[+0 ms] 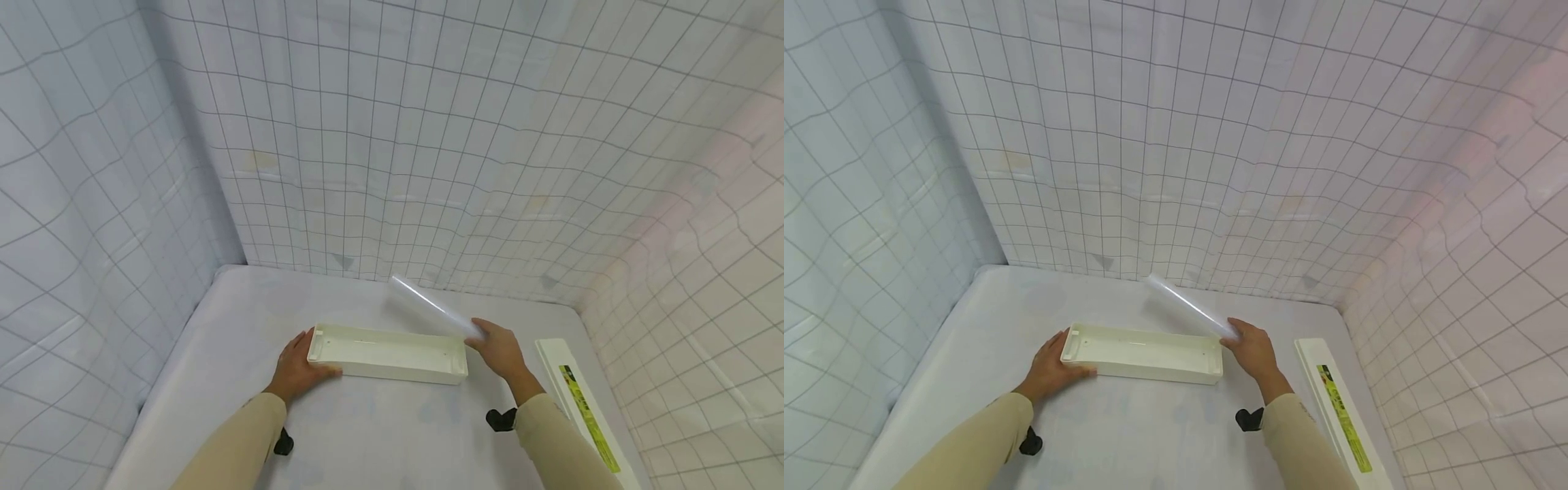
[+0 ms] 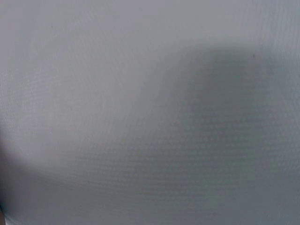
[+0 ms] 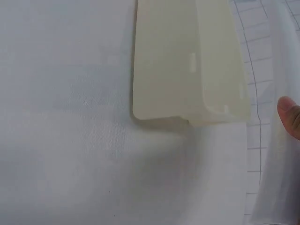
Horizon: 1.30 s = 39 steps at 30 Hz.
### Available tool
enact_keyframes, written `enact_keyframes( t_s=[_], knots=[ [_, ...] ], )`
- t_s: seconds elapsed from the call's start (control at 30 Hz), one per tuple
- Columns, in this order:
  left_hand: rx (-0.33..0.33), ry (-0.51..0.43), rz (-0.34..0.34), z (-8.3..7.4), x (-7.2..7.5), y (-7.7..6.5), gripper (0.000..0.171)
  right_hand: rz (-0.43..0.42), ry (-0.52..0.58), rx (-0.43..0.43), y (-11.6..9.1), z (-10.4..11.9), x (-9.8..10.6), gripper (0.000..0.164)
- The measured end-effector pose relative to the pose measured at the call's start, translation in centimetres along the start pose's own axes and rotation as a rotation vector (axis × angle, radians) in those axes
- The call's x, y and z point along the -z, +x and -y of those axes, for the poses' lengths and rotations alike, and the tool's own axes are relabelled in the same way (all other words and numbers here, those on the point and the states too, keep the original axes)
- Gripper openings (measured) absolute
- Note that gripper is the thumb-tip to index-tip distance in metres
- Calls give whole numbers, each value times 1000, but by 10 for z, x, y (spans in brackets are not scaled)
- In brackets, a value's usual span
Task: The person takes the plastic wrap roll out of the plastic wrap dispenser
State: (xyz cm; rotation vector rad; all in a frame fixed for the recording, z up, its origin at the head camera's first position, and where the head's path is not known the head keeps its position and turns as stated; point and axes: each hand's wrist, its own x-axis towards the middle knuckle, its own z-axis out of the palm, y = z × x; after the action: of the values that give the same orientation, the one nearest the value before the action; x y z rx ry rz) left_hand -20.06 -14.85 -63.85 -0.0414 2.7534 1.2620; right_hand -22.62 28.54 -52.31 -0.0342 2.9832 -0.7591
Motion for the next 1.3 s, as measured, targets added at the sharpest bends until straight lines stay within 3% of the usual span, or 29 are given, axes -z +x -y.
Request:
enact_keyframes(
  t_s=[0.37,0.6,0.87,1.3],
  knots=[
    [-22,2,-13,-2,0,-3,122,-36,43,-132,-2,-41,6,63],
    [-3,14,-5,-4,1,-5,121,-66,69,-198,-9,-66,5,67],
    [19,0,2,-7,4,-5,122,-95,75,-276,-14,-80,2,68],
    [9,-10,-4,-3,1,-4,123,-150,93,-329,-26,-99,-16,63]
  ],
)
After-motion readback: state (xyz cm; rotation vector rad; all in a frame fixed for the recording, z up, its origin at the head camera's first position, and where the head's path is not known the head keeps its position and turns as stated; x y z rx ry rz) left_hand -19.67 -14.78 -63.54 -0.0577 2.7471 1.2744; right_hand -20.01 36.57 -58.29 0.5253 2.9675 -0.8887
